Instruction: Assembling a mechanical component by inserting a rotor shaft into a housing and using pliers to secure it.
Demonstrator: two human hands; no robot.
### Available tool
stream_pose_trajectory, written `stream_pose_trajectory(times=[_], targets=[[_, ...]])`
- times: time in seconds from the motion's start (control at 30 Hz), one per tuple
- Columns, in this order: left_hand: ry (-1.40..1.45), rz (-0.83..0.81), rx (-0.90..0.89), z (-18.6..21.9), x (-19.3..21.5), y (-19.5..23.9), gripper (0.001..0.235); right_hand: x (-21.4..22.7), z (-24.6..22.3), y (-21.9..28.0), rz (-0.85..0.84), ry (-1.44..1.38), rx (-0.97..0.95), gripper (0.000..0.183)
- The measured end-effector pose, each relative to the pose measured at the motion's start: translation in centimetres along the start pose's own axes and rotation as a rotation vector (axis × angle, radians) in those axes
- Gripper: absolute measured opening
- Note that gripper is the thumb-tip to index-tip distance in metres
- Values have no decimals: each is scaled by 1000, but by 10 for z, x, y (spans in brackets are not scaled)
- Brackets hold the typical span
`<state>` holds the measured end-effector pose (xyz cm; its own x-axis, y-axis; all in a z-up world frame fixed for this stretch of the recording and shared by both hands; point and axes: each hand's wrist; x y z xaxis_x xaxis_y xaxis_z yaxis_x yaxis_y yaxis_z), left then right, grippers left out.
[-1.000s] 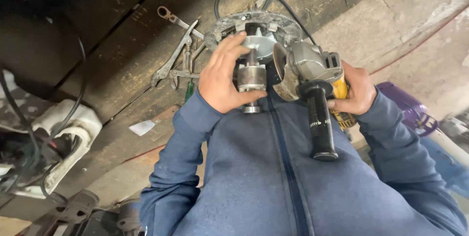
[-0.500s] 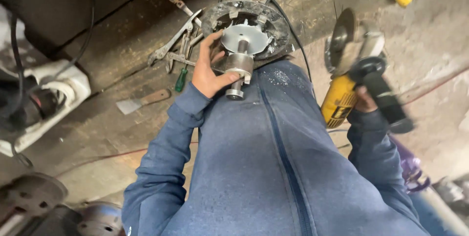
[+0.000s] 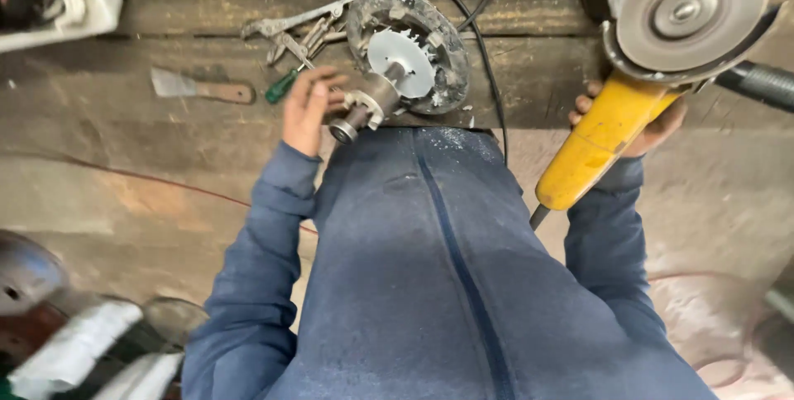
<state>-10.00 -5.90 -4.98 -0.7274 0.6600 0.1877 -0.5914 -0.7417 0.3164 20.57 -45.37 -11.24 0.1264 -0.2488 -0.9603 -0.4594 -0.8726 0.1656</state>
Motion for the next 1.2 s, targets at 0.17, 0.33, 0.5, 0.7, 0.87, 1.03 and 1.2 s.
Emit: stream_pose_trajectory(times=[0.17,0.33,0.5,0.7,0.87,1.03,1.2], targets=[[-254,-18,-252,82,-10,18,39,30,-43,-55,45,-59,-177,103],[-931,-40,-282,114,-51,33,64,13,-30,-97,44,-229,-200,99],[-1629,-161,-39,106,-96,4,96,51,-32,-149,-98,-239,-434,101],[-1539,-404,207,94,-102,-40,91,73,5,-170,-95,-267,-566,98],[-1255,-375,273,97,-70,-22,91,66,19,-150,-1,-235,-507,103],[-918,-141,226,44,-40,24,80,49,22,-109,4,-232,-419,96],[-392,-43,357,-54,-34,58,106,15,8,-45,184,-295,-501,110]])
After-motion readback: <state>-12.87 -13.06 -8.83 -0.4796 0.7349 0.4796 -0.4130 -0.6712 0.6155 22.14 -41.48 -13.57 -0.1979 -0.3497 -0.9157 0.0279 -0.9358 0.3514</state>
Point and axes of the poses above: each hand's wrist, its own y-axis away from the middle knuckle, its own x-axis out of the back of the hand, z = x × y, and after that the axes turned 11 degrees about z, right-handed
